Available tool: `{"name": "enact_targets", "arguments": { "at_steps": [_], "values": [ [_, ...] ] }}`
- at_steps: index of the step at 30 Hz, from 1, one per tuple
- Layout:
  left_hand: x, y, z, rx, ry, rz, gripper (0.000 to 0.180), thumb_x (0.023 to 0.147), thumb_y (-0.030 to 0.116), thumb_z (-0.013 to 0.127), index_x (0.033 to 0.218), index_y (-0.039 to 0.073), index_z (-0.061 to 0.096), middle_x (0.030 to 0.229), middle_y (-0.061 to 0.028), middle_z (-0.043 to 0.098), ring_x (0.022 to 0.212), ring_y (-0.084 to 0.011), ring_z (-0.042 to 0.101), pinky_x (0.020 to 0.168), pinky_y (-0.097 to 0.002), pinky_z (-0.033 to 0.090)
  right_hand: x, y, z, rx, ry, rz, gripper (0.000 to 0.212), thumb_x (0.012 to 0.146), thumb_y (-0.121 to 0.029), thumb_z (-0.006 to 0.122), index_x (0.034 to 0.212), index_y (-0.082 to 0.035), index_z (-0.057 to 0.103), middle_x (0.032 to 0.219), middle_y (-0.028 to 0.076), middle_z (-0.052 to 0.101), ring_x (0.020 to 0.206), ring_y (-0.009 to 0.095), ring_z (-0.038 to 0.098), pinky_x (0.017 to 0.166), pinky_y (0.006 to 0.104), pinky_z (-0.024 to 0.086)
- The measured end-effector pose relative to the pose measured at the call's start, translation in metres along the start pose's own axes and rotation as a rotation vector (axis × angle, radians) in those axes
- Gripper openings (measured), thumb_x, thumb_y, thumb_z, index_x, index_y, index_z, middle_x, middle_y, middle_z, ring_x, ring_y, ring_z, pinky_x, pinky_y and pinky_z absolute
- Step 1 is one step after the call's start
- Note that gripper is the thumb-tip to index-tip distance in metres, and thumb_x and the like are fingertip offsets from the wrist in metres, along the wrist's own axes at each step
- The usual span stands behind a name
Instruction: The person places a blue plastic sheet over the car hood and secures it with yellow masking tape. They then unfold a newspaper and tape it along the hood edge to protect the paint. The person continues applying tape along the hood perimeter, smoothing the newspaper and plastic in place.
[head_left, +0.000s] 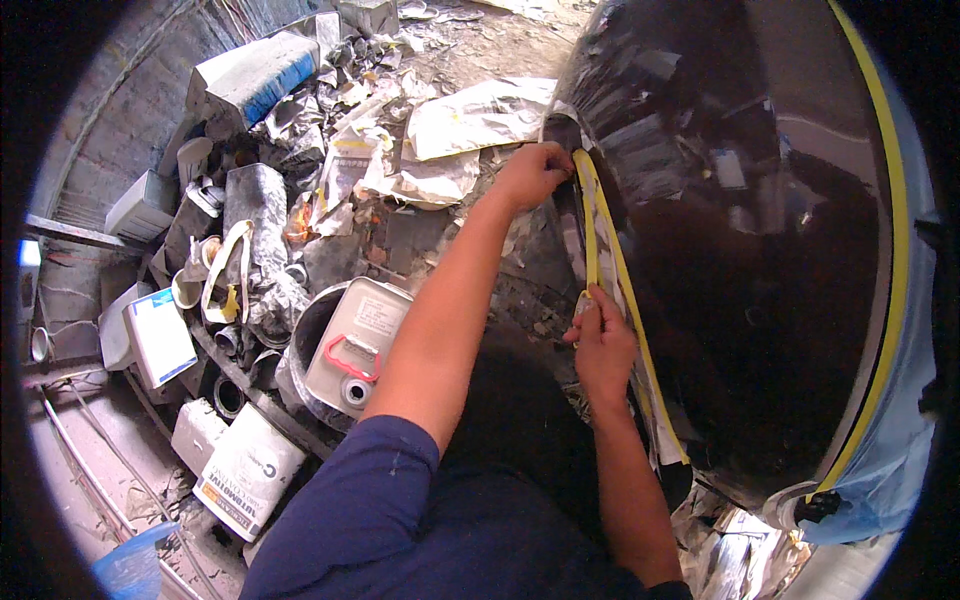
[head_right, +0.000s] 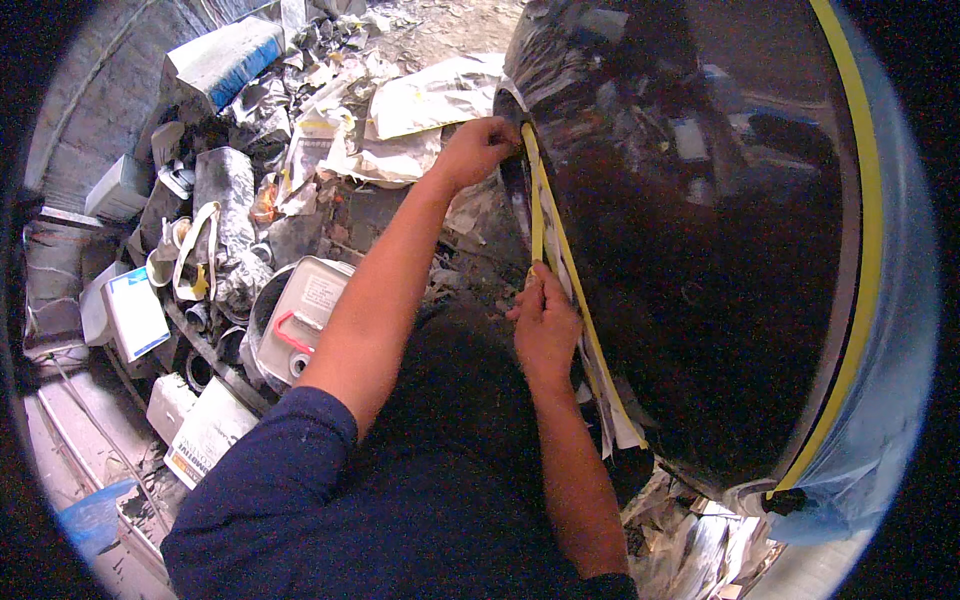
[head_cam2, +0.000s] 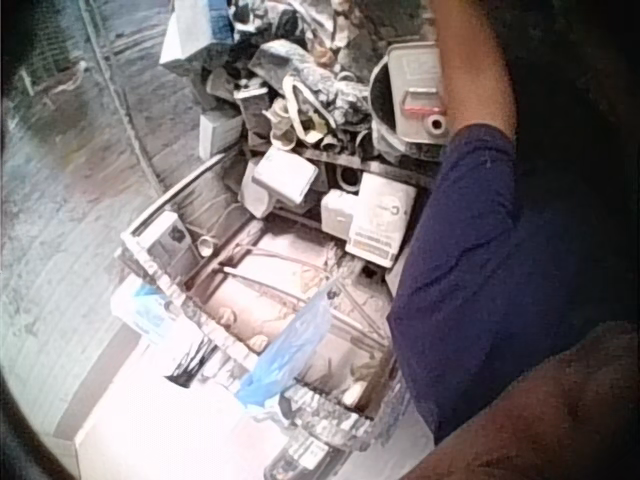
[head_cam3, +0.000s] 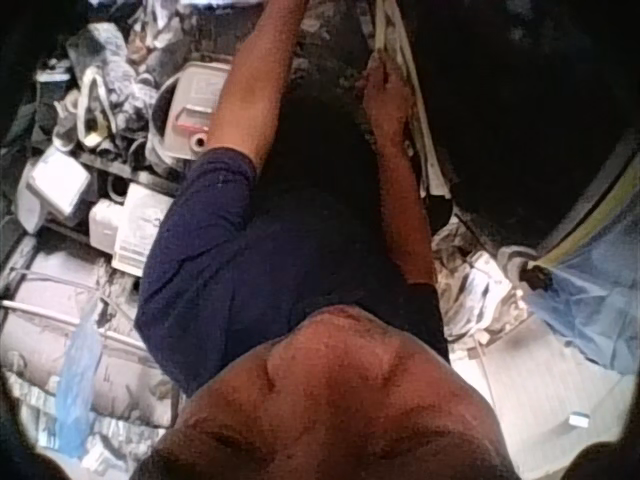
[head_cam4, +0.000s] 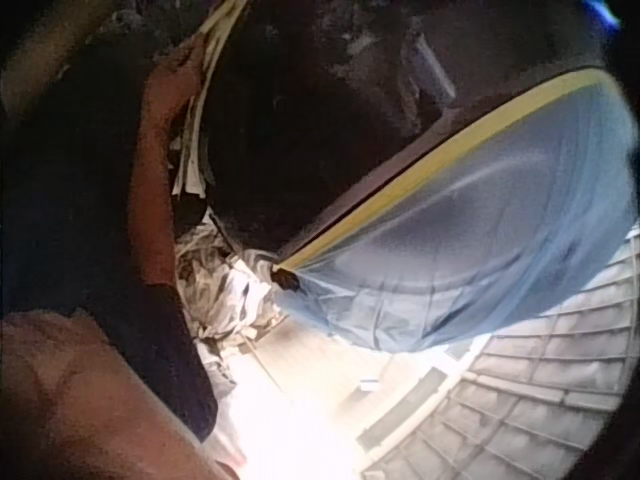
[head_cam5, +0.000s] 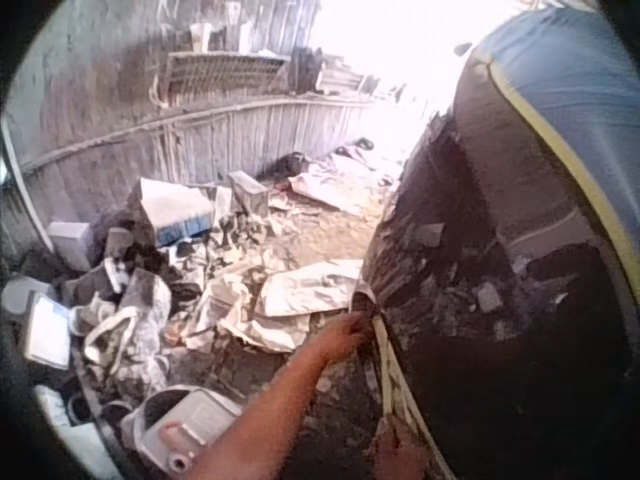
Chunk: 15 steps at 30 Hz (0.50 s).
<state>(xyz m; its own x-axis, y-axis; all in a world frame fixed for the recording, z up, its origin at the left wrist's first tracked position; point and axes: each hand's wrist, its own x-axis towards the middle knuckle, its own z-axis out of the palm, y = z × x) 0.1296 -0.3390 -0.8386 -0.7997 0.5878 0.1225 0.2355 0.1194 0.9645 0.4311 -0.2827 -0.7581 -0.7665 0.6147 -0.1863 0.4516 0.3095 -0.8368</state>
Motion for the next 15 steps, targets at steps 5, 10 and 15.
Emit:
{"name": "enact_targets", "arguments": {
  "at_steps": [5,10,15],
  "values": [
    [-0.04,0.004,0.024,0.165,0.274,0.386,0.033,0.097,0.001,0.068,0.129,0.004,0.076,0.134,-0.0169,0.076,0.123,-0.0377,0.071,0.107,-0.0465,0.056,-0.001,0.001,-0.001,-0.067,-0.005,-0.012,0.039,0.115,-0.013,0.057,0.15,-0.002,0.069,0.091,0.006,0.072,0.072,0.011,0.069,0.07,0.03,0.058],
    [-0.043,0.003,0.034,0.274,0.308,0.518,0.046,0.095,-0.003,0.066,0.14,0.005,0.074,0.147,-0.0171,0.071,0.137,-0.0417,0.063,0.116,-0.0511,0.051,-0.001,0.004,0.003,-0.093,-0.025,-0.038,0.039,0.114,-0.014,0.057,0.149,-0.002,0.069,0.089,0.007,0.071,0.07,0.011,0.068,0.069,0.0304,0.06],
    [-0.041,0.001,0.046,0.231,0.291,0.504,0.05,0.097,-0.001,0.066,0.147,0.003,0.068,0.153,-0.0208,0.066,0.141,-0.0441,0.059,0.122,-0.0504,0.046,0.001,0.005,0.006,-0.078,-0.016,-0.041,0.038,0.115,-0.015,0.058,0.149,-0.002,0.069,0.088,0.007,0.072,0.07,0.011,0.068,0.069,0.031,0.06]
  ]
}}
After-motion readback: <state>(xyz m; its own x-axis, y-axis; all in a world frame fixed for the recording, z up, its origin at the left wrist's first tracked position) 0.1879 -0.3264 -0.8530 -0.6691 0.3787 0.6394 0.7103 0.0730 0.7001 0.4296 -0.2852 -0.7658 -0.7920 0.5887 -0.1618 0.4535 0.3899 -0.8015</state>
